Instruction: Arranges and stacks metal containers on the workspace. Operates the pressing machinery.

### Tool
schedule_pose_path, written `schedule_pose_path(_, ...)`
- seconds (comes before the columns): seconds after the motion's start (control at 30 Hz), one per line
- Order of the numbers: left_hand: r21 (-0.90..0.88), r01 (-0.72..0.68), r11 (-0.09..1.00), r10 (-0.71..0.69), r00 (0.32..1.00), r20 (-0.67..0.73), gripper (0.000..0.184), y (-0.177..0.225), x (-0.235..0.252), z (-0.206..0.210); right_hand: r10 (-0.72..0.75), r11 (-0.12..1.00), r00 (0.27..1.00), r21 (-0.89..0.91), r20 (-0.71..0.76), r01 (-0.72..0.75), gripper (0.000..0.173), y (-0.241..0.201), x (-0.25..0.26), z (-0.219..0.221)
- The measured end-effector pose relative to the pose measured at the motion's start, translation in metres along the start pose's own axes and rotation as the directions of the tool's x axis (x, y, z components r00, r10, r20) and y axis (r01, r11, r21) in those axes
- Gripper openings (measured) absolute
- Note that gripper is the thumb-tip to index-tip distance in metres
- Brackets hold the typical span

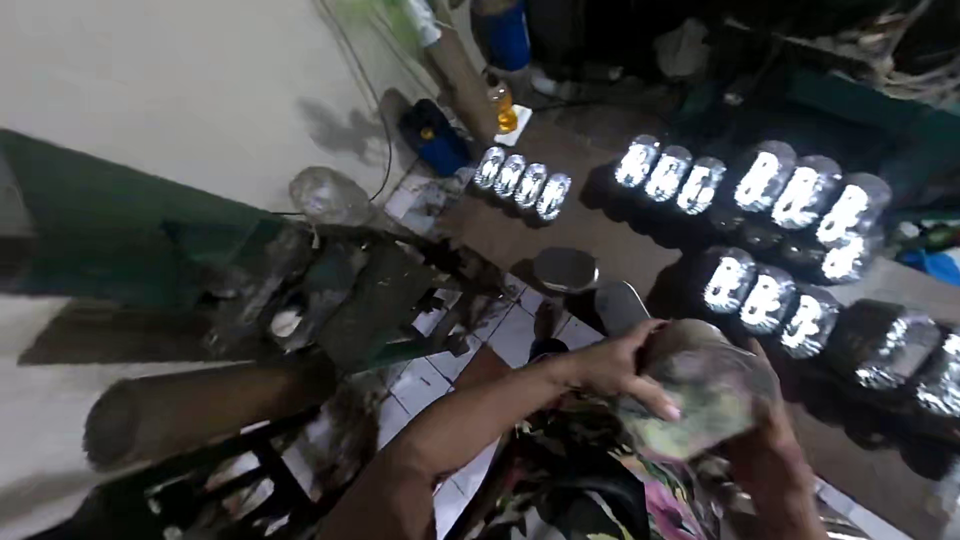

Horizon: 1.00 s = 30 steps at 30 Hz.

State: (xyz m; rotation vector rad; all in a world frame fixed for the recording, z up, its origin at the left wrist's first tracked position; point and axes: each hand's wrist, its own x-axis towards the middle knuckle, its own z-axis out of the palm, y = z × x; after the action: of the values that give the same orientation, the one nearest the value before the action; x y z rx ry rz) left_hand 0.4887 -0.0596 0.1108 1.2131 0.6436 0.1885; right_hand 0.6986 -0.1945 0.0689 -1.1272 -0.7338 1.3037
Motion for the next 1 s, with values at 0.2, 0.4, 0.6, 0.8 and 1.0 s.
schedule_pose_path(0.2, 0.102, 0.152, 0.983, -0.152, 0.988, -0.008, 0.109, -0.018, -0.098, -0.169, 0.444, 0.879, 0.656, -0.438, 0.611, -0.187, 0.125, 0.011, 0.141, 0.139)
schedule_pose_path(0.4, 0.138, 0.382, 0.914, -0.383, 0.924, -0.025, 0.107, -0.037, -0.152, -0.31, 0.616, 0.785, 0.63, -0.301, 0.472, -0.542, 0.099, 0.108, 0.191, 0.274)
schedule_pose_path(0.6, -0.445, 0.266, 0.855, -0.415, 0.866, -0.279, 0.121, -0.113, -0.216, -0.366, 0.508, 0.805, 0.815, 0.183, 0.279, -0.564, 0.093, 0.183, 0.177, 0.31)
schedule_pose_path(0.8, -0.47, 0.281, 0.837, -0.464, 0.82, -0.336, 0.07, -0.118, -0.176, -0.397, 0.555, 0.825, 0.797, -0.03, 0.239, -0.565, 0.116, 0.202, 0.209, 0.32)
schedule_pose_path(1.0, -0.248, 0.262, 0.933, -0.33, 0.898, -0.291, 0.091, -0.129, -0.13, -0.46, 0.467, 0.86, 0.877, -0.288, 0.11, -0.422, 0.107, 0.207, 0.263, 0.319)
